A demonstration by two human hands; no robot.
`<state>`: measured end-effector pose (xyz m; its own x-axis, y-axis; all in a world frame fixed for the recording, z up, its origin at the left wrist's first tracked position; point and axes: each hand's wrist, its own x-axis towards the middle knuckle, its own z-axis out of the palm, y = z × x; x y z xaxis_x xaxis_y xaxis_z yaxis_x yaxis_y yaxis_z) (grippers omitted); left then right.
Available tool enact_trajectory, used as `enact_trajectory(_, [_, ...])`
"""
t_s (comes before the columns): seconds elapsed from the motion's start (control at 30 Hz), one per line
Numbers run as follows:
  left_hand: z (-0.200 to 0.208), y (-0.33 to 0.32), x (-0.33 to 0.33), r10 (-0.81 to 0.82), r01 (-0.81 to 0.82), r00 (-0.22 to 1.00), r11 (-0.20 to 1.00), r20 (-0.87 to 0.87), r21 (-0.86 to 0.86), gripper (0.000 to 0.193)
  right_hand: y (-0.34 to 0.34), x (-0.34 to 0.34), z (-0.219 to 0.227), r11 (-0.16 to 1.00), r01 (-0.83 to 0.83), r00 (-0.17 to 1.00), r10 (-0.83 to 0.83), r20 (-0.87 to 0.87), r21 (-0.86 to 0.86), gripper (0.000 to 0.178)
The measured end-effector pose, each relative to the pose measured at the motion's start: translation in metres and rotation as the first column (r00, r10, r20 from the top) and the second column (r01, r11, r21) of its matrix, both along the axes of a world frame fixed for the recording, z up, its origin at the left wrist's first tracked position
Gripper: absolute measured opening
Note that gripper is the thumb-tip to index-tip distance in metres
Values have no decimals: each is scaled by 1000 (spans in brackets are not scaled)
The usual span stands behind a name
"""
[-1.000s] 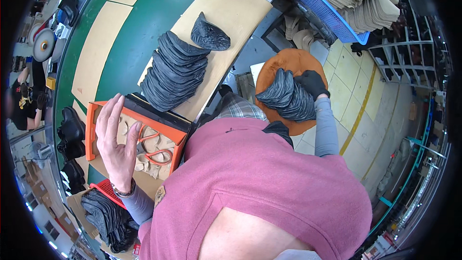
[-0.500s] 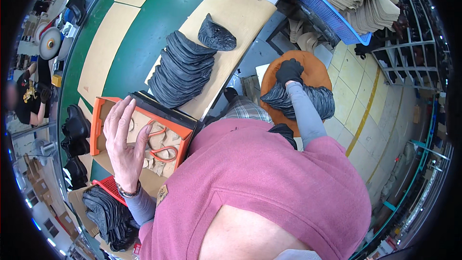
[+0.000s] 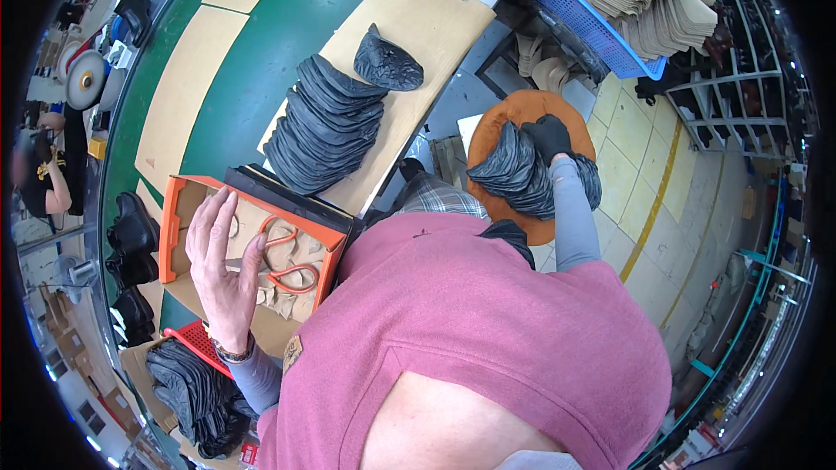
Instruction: Sorting and trimming shoe upper components at a manufacturing station.
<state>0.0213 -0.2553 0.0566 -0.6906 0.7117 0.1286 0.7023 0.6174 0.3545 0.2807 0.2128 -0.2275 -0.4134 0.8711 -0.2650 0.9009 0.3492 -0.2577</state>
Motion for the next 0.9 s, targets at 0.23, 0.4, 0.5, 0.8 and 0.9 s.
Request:
enact_trajectory(0.23, [11, 27, -6, -117, 116, 993, 992, 12, 48, 54, -36, -19, 30, 981, -126, 992, 126, 12, 148, 40])
enact_trajectory(0.4, [22, 97, 0, -503, 494, 854, 864, 133, 93, 50, -29, -47, 13, 997, -65, 997, 63, 46, 28, 37])
enact_trajectory(0.5, [-15, 179, 19, -761, 715, 591, 648, 267, 264, 45, -6, -33, 3, 981, -162, 987, 161, -21, -111, 32])
enact_trajectory(0.8, [-228, 350, 99, -348, 661, 595, 725, 725, -194, 102, -30, 2, 0, 995, -50, 984, 34, -174, -89, 35])
enact_trajectory(0.9, [-285, 345, 125, -232, 575, 583, 795, 779, -193, 110, -39, 5, 1, 997, -36, 967, 18, -254, -68, 37])
